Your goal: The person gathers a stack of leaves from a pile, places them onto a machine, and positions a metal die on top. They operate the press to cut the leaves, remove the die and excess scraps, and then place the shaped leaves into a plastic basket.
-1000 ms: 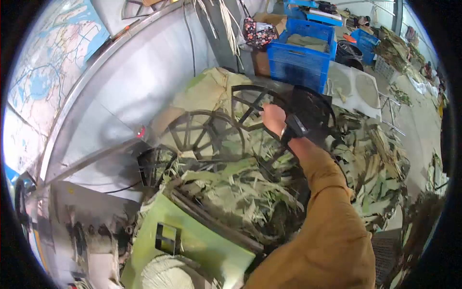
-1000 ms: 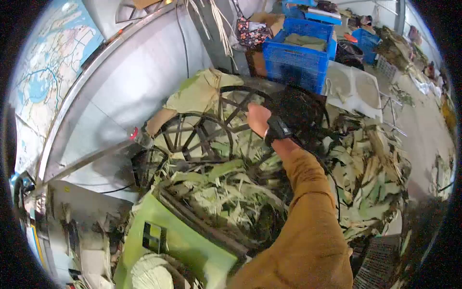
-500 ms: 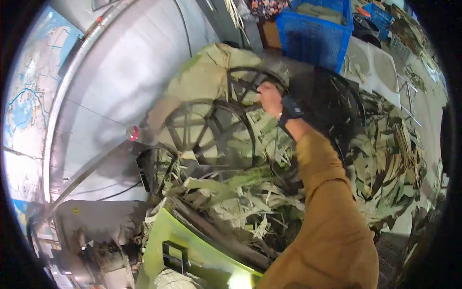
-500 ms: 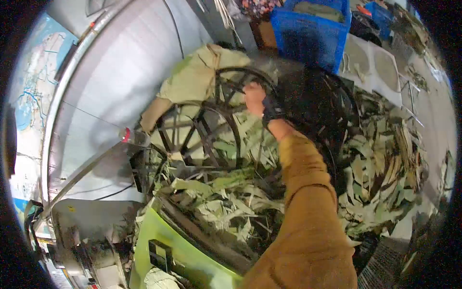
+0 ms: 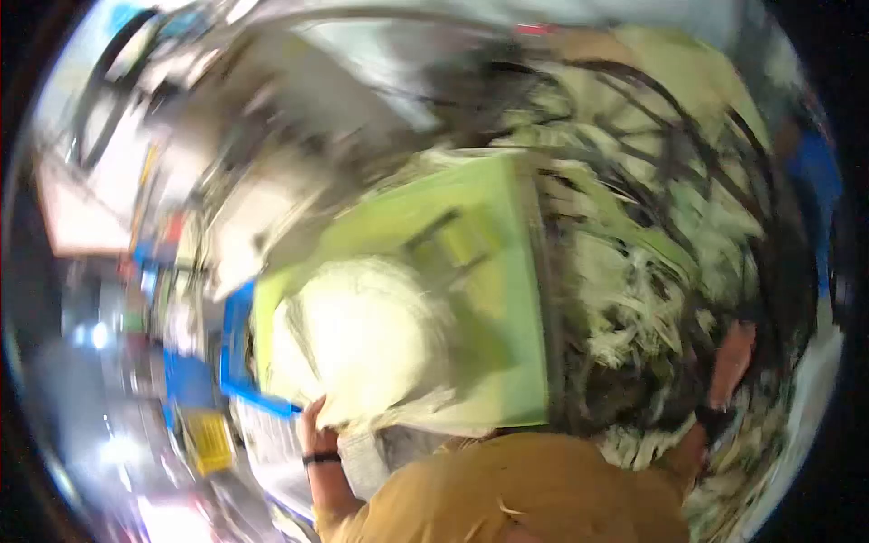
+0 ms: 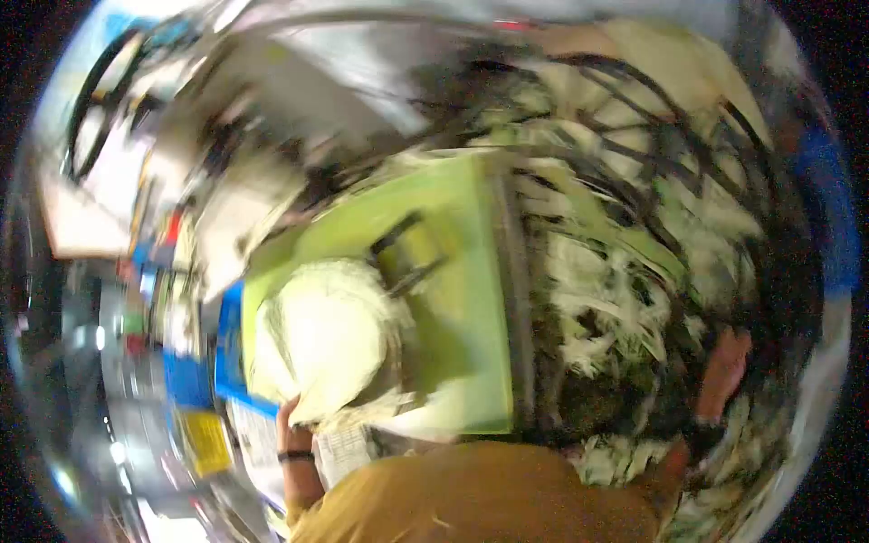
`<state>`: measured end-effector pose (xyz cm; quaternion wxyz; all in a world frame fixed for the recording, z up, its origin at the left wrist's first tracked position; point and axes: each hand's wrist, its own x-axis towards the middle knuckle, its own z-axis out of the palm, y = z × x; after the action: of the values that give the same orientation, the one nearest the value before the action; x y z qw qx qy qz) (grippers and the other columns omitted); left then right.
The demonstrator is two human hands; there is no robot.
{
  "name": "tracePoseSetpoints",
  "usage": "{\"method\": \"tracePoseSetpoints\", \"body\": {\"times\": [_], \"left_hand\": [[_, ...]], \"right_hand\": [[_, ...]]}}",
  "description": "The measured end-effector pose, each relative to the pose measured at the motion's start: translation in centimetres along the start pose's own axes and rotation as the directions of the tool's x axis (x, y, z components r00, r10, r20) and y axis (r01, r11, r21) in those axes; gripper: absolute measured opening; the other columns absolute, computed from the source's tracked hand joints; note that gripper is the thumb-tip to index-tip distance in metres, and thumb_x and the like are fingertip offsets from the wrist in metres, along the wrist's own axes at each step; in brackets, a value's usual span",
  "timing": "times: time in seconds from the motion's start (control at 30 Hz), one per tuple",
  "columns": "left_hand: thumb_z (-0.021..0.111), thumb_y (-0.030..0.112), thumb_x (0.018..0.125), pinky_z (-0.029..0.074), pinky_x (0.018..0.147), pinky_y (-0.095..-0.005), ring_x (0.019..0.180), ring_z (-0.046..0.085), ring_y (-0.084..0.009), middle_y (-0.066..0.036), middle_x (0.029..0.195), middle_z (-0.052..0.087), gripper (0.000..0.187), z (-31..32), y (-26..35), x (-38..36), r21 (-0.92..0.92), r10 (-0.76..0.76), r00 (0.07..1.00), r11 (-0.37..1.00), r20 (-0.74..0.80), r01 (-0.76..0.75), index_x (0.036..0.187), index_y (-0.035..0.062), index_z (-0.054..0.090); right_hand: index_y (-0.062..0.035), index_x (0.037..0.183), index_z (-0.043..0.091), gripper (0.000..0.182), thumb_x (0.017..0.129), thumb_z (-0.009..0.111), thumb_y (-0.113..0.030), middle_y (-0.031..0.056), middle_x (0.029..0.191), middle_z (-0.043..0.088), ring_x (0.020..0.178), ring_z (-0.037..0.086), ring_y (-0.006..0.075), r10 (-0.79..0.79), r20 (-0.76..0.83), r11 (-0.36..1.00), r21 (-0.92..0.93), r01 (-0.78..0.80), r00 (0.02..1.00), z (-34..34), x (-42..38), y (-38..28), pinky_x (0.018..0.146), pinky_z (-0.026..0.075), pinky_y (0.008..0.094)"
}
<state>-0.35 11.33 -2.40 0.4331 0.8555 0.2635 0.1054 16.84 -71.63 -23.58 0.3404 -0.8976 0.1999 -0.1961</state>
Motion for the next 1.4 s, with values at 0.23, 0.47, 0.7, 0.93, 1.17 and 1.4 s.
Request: {"method": "tracePoseSetpoints", "body": {"times": [0.23, 0.47, 0.7, 0.93, 1.17, 1.4], "left_hand": [[0.061, 0.0, 0.08, 0.057, 0.08, -0.0406, 0.087, 0.067, -0.0304, -0.02, 0.102, 0.066, 0.031, 2.0, 7.1, 3.3, -0.836, -0.504, 0.766, 0.142, 0.399, 0.529, 0.11, -0.0092, 0.057], [0.062, -0.005, 0.077, 0.056, 0.083, -0.0423, 0.091, 0.066, -0.0313, -0.017, 0.105, 0.065, 0.04, 0.8, 6.8, 5.4, -0.841, -0.356, 0.839, 0.207, 0.411, 0.5, 0.116, -0.0061, 0.054], [0.063, -0.004, 0.078, 0.056, 0.081, -0.0461, 0.091, 0.065, -0.0323, -0.019, 0.104, 0.063, 0.038, 0.5, 6.8, 6.7, -0.873, -0.235, 0.884, 0.186, 0.405, 0.45, 0.114, -0.0081, 0.052], [0.059, -0.005, 0.083, 0.057, 0.073, -0.041, 0.084, 0.065, -0.0271, -0.015, 0.094, 0.064, 0.025, 1.2, 5.6, 6.9, -0.879, -0.258, 0.896, 0.226, 0.361, 0.419, 0.108, -0.0069, 0.054], [0.056, -0.003, 0.084, 0.055, 0.072, -0.0368, 0.085, 0.063, -0.0232, -0.011, 0.097, 0.063, 0.025, 1.3, 4.9, 6.7, -0.866, -0.28, 0.877, 0.212, 0.39, 0.453, 0.109, -0.0028, 0.054], [0.059, -0.01, 0.081, 0.043, 0.098, -0.0376, 0.106, 0.055, -0.0236, -0.014, 0.117, 0.055, 0.037, -2.2, 3.3, 2.3, -0.784, -0.052, 0.954, 0.583, -0.296, -0.211, 0.116, -0.0023, 0.048]], "right_hand": [[0.0025, 0.119, 0.055, 0.038, 0.093, 0.058, -0.025, 0.0206, 0.108, 0.064, 0.098, 0.062, 0.0329, 0.16, 0.012, 0.923, -0.358, -0.145, 0.987, -6.2, 6.3, -7.0, 0.084, 0.046, 0.042], [0.0006, 0.112, 0.051, 0.025, 0.087, 0.049, 0.0, 0.0074, 0.103, 0.052, 0.095, 0.052, 0.0185, -0.48, 0.015, 0.866, 0.168, 0.471, 0.877, -12.3, -0.9, -34.8, 0.088, 0.043, 0.0301], [-0.0063, 0.125, 0.053, 0.052, 0.075, 0.065, -0.002, 0.0201, 0.11, 0.062, 0.072, 0.062, 0.0249, -0.896, 0.34, 0.395, 0.313, 0.864, 0.286, 1.8, -14.6, -67.4, 0.069, 0.049, 0.0306], [0.0017, 0.125, 0.051, 0.05, 0.079, 0.067, -0.011, 0.0243, 0.093, 0.063, 0.077, 0.061, 0.0341, -0.803, 0.594, 0.432, 0.527, 0.732, 0.046, 15.4, -18.1, -72.8, 0.071, 0.049, 0.0379], [0.0023, 0.125, 0.052, 0.049, 0.081, 0.068, -0.011, 0.0259, 0.097, 0.063, 0.079, 0.065, 0.0345, -0.774, 0.632, 0.406, 0.531, 0.744, -0.028, 20.3, -18.1, -71.4, 0.073, 0.051, 0.0357], [-0.0026, 0.13, 0.047, 0.056, 0.079, 0.069, -0.011, 0.0254, 0.088, 0.062, 0.078, 0.062, 0.0396, -0.829, 0.556, 0.368, 0.468, 0.803, 0.056, 21.2, -19.1, -68.5, 0.066, 0.05, 0.0424]]}}
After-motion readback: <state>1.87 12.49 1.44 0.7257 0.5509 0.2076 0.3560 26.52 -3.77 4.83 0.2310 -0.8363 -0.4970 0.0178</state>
